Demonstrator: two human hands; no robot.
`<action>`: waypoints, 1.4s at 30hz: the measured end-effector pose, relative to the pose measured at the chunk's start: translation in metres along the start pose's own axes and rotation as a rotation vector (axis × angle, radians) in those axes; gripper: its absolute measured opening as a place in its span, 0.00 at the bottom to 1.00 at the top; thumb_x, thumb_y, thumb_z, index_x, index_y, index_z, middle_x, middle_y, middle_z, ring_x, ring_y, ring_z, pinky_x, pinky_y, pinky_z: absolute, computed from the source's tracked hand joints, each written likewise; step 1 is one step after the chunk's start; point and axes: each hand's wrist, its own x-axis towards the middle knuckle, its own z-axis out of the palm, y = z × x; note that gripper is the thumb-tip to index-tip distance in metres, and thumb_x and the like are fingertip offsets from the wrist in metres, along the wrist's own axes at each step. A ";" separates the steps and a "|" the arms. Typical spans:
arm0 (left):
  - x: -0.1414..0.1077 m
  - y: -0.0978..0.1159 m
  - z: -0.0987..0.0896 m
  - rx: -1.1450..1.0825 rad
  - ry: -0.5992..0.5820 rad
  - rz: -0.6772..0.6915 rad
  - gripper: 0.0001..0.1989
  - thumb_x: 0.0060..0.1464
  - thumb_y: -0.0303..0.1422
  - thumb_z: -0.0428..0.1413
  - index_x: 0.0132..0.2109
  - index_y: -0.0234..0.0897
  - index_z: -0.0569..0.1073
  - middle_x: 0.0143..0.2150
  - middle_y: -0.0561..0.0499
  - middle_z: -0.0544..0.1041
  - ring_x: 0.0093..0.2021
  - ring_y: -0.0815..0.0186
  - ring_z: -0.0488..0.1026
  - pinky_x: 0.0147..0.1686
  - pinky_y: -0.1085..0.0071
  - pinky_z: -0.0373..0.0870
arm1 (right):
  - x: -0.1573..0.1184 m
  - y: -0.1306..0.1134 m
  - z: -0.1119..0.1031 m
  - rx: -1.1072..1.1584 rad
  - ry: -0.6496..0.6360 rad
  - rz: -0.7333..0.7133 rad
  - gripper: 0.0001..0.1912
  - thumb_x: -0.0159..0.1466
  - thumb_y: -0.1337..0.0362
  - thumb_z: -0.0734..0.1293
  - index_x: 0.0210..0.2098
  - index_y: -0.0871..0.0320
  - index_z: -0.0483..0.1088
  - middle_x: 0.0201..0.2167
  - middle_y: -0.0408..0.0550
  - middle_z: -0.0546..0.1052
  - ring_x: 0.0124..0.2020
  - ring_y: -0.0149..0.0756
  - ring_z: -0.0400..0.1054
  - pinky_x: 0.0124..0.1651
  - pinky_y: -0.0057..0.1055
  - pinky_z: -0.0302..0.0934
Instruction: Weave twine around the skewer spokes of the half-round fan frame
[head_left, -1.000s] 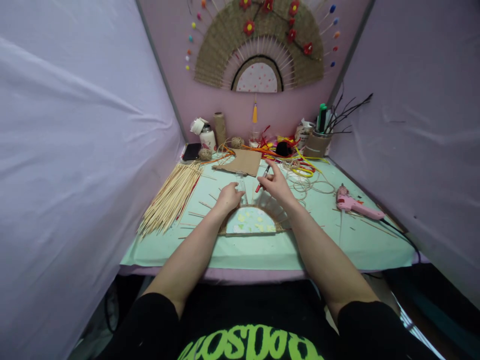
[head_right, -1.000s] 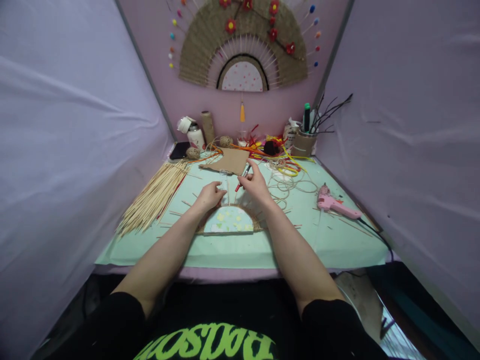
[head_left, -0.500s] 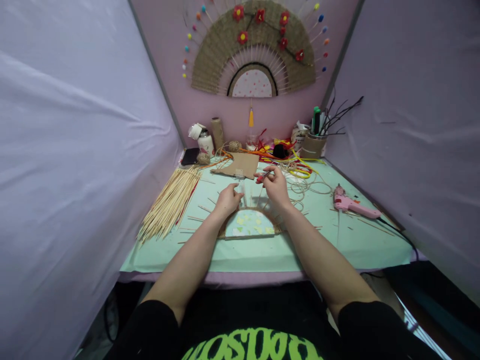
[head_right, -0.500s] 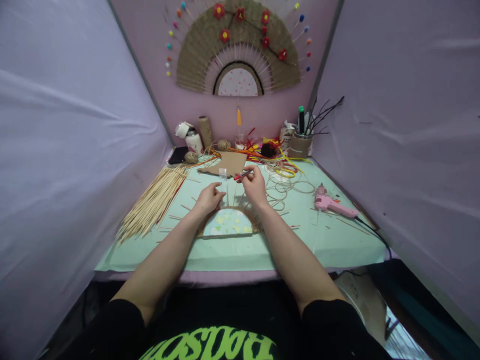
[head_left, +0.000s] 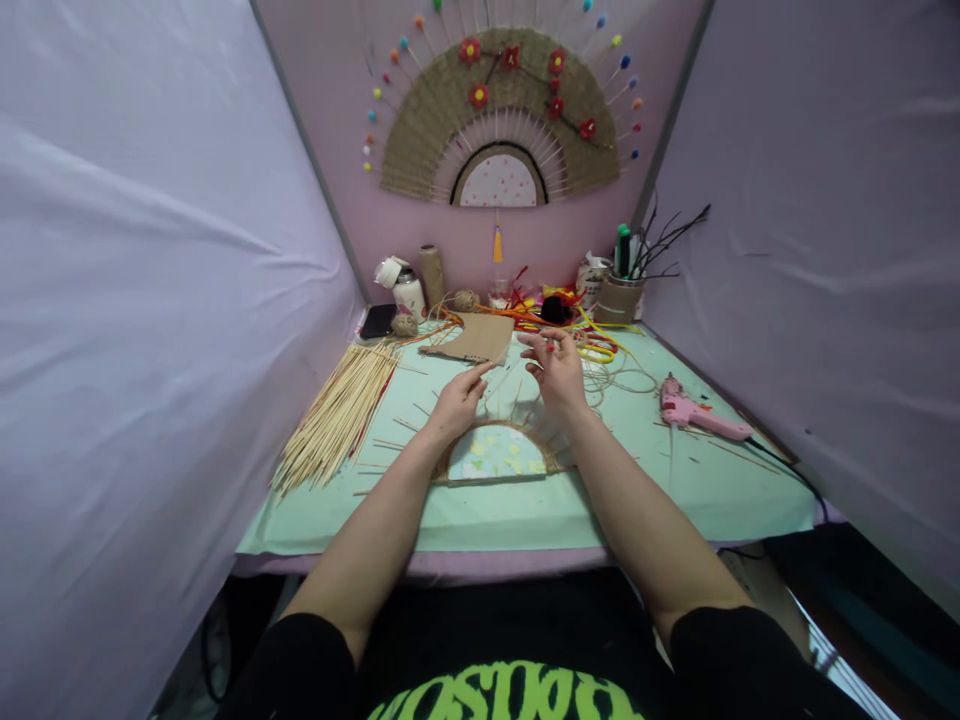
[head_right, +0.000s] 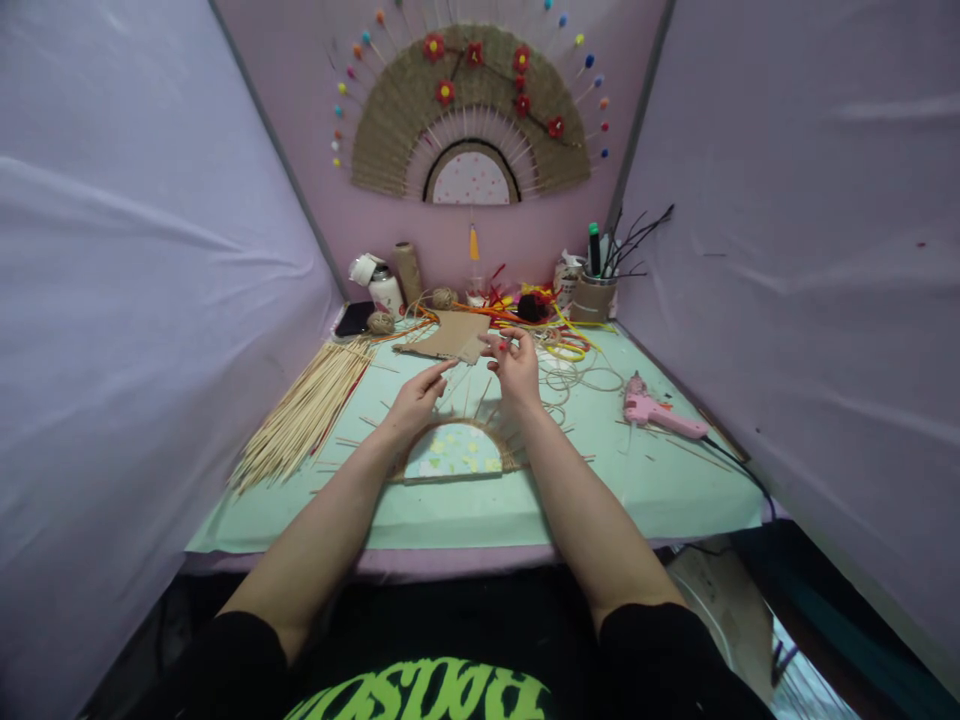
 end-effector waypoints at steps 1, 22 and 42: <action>0.000 0.001 0.000 -0.039 -0.009 -0.017 0.21 0.59 0.30 0.48 0.58 0.37 0.72 0.52 0.47 0.76 0.47 0.66 0.71 0.50 0.72 0.64 | 0.000 -0.001 0.000 0.031 -0.016 0.020 0.22 0.54 0.49 0.69 0.39 0.51 0.56 0.42 0.46 0.78 0.32 0.29 0.72 0.30 0.23 0.59; 0.004 0.012 -0.009 -0.717 0.052 -0.110 0.17 0.44 0.33 0.64 0.44 0.38 0.77 0.51 0.47 0.75 0.52 0.63 0.70 0.52 0.68 0.63 | -0.017 0.011 0.016 0.208 -0.085 0.556 0.16 0.51 0.74 0.72 0.29 0.55 0.61 0.23 0.37 0.72 0.25 0.23 0.71 0.31 0.17 0.69; 0.006 -0.003 0.003 -0.464 0.141 -0.361 0.11 0.50 0.38 0.60 0.28 0.35 0.69 0.21 0.54 0.72 0.21 0.72 0.68 0.23 0.76 0.64 | -0.015 0.014 0.004 -0.511 -0.140 0.080 0.19 0.62 0.49 0.60 0.32 0.57 0.73 0.19 0.40 0.64 0.20 0.29 0.57 0.23 0.27 0.51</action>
